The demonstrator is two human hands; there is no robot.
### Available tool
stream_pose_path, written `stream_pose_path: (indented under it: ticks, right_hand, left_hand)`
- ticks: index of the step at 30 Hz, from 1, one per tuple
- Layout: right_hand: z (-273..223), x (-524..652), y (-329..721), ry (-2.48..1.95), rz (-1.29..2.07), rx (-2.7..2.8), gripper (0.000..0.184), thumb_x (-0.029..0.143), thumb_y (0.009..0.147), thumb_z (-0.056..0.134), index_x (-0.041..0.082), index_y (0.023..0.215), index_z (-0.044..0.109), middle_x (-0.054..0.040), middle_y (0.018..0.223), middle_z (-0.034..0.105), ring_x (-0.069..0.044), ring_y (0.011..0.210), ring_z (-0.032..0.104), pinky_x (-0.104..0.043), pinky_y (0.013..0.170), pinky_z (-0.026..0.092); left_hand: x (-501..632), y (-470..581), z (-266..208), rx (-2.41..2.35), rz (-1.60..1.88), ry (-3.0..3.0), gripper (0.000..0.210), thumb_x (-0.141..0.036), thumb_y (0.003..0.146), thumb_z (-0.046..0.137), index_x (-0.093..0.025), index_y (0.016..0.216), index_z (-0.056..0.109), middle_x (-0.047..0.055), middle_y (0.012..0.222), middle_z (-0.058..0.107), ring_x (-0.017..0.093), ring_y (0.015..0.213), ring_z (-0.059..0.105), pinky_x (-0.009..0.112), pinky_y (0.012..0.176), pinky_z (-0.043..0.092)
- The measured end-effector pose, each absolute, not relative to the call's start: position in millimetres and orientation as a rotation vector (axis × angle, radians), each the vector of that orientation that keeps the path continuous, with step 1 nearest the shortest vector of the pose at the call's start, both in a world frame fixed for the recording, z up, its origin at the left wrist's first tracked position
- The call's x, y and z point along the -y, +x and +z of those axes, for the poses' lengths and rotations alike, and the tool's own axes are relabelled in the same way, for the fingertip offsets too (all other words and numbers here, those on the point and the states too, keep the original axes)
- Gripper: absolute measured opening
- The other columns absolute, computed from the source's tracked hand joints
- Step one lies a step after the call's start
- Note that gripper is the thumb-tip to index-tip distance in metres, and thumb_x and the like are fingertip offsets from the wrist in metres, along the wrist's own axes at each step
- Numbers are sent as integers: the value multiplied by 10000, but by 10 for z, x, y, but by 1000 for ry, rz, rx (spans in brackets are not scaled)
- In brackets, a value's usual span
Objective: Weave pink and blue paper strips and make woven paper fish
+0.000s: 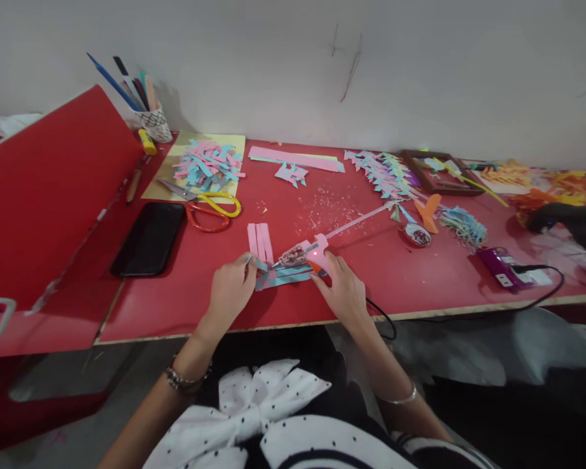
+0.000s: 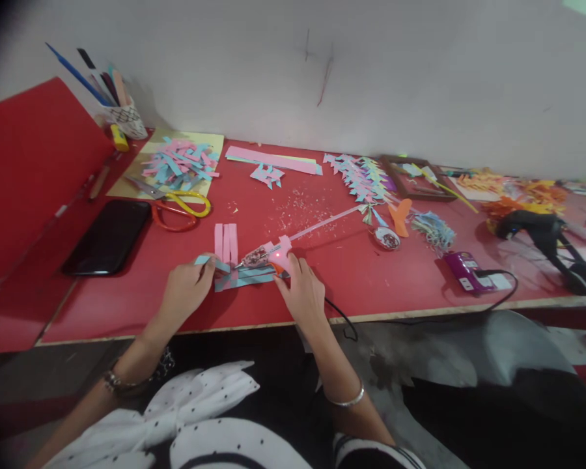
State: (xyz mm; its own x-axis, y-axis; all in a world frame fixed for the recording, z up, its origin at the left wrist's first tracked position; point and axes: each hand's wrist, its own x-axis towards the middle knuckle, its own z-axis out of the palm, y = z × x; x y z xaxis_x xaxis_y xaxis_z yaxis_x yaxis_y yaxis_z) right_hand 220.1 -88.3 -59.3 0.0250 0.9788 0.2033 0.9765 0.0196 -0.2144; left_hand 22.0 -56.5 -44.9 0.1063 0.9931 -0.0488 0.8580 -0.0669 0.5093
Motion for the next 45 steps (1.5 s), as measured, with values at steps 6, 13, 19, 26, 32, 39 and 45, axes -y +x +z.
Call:
stream_pose_path:
  ticks: [6, 13, 19, 26, 32, 39, 45]
  right_hand:
    - [-590, 884, 2192, -2029, 21, 2019, 396, 342, 823, 425, 158, 1171, 470, -120, 1021, 585, -218, 840, 584, -278, 595, 460]
    - [-596, 889, 2194, -2024, 21, 2014, 369, 294, 831, 408, 143, 1160, 481, -123, 1017, 588, -216, 844, 584, -281, 610, 464]
    - [-594, 893, 2222, -2018, 2, 1987, 352, 286, 841, 385, 156, 1153, 483, -115, 1001, 597, -213, 840, 585, -272, 588, 455]
    - [-607, 911, 2299, -2039, -54, 1938, 340, 283, 851, 348, 153, 1125, 503, -115, 948, 607, -213, 802, 586, -281, 582, 449]
    - [-589, 922, 2356, -2082, -43, 1893, 343, 277, 850, 337, 158, 1126, 504, -114, 941, 608, -219, 818, 584, -280, 573, 444]
    - [-552, 935, 2434, -2105, -56, 1865, 353, 278, 843, 344, 159, 1138, 498, -115, 961, 606, -228, 825, 582, -289, 575, 447]
    - [-542, 960, 2520, -2091, -111, 1834, 357, 288, 844, 321, 176, 1131, 502, -108, 942, 610, -228, 826, 579, -294, 577, 445]
  left_hand:
    - [561, 216, -481, -1820, 443, 1983, 371, -274, 840, 272, -189, 813, 631, 35, 730, 707, 176, 687, 639, 238, 590, 405]
    - [556, 209, -494, -1811, 450, 1976, 368, -268, 840, 273, -182, 813, 629, 36, 736, 707, 174, 700, 640, 236, 599, 406]
    - [560, 219, -486, -1824, 432, 1992, 361, -269, 846, 276, -180, 839, 625, 39, 756, 708, 180, 707, 642, 240, 603, 410]
    - [559, 233, -431, -1841, 395, 1984, 343, -260, 838, 284, -189, 831, 619, 35, 738, 709, 173, 701, 646, 233, 600, 416]
    - [562, 226, -462, -1858, 394, 1991, 334, -264, 840, 284, -180, 834, 607, 42, 748, 709, 176, 721, 647, 227, 592, 408]
    - [563, 233, -455, -1847, 418, 1969, 348, -289, 837, 282, -188, 784, 611, 41, 729, 707, 177, 705, 645, 233, 591, 407]
    - [554, 228, -459, -1829, 429, 1960, 362, -295, 840, 267, -178, 813, 609, 40, 717, 705, 181, 702, 644, 240, 586, 405]
